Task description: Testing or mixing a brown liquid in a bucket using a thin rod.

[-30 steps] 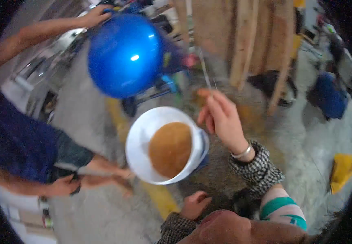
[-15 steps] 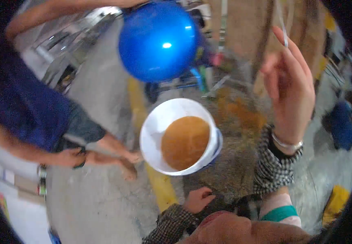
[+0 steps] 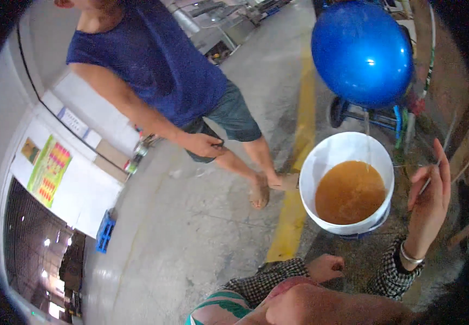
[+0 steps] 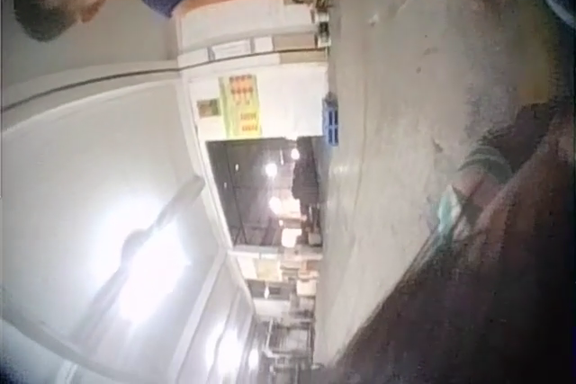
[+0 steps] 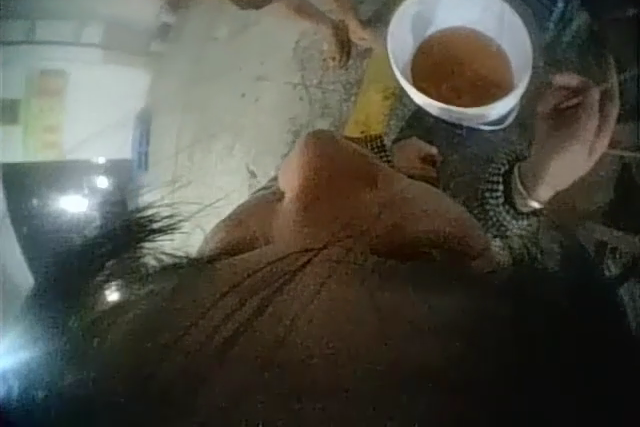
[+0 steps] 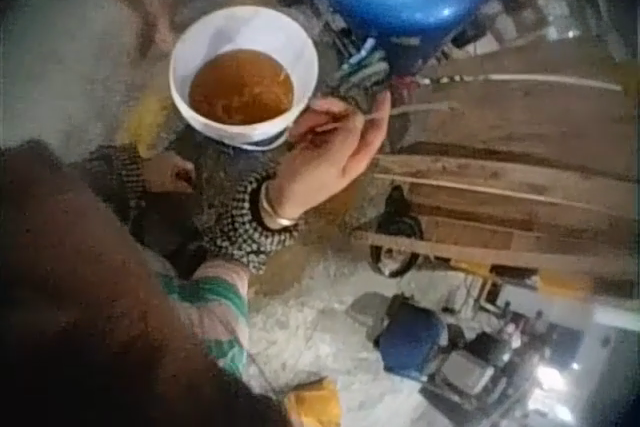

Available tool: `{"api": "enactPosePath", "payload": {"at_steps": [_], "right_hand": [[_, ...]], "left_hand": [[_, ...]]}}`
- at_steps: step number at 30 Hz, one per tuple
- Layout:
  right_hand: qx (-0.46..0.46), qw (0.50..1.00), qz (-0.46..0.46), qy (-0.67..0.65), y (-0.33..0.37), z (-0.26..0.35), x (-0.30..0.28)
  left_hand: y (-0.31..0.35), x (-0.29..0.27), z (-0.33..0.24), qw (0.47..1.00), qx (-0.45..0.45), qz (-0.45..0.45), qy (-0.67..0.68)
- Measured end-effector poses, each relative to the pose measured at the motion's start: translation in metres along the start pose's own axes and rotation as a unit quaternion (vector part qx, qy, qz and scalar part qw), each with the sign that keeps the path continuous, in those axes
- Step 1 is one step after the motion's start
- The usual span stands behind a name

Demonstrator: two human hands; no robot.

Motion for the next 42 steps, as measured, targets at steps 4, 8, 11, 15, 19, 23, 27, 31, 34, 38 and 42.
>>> {"api": "enactPosePath", "payload": {"at_steps": [4,8,11,15,19,23,27,31,34,38,42], "right_hand": [[-0.025,1.000,-0.009,0.000,-0.003,-0.014,-0.006],[-0.034,0.999,0.001,-0.024,0.000,-0.011,-0.001],[-0.013,1.000,-0.004,-0.019,0.005,-0.012,0.010],[-0.006,0.999,-0.002,-0.040,0.006,-0.016,0.013],[-0.010,0.999,0.021,-0.042,0.005,-0.016,0.018],[-0.012,1.000,0.005,-0.021,0.002,-0.018,0.009],[0.005,0.999,0.020,-0.039,0.004,-0.022,0.014],[0.010,0.999,0.029,-0.038,0.005,-0.020,0.017],[0.034,0.998,0.054,-0.022,0.007,-0.024,0.022],[0.059,0.994,0.078,-0.057,0.006,-0.025,0.023],[0.066,0.991,0.108,-0.032,0.007,-0.021,0.021]], "left_hand": [[-0.001,0.000,-0.003,0.998,-0.043,0.008,-0.046],[0.003,-0.002,-0.007,0.999,-0.042,0.001,-0.011],[0.001,-0.004,0.000,1.000,-0.029,0.004,-0.007],[-0.001,-0.002,-0.002,0.998,-0.044,0.024,-0.023],[0.006,-0.001,0.010,0.998,-0.057,-0.012,-0.036],[-0.004,0.003,0.011,0.999,-0.020,-0.002,-0.044],[-0.002,0.003,0.011,0.999,-0.017,0.013,-0.047],[0.003,0.001,-0.001,0.999,-0.029,0.001,-0.036],[0.000,0.000,0.010,0.999,0.012,0.008,-0.044],[0.002,-0.004,-0.015,0.999,-0.042,0.000,-0.004],[0.000,-0.005,-0.009,0.997,-0.075,0.016,0.009]]}}
Point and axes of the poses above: each hand's wrist, its own y-axis away from the middle knuckle, its own x-axis out of the palm, z = x × y, the point moved 2 cm from there along -y, towards the middle knuckle, and after that the axes turned 11 degrees about y, right-handed, at the moved point
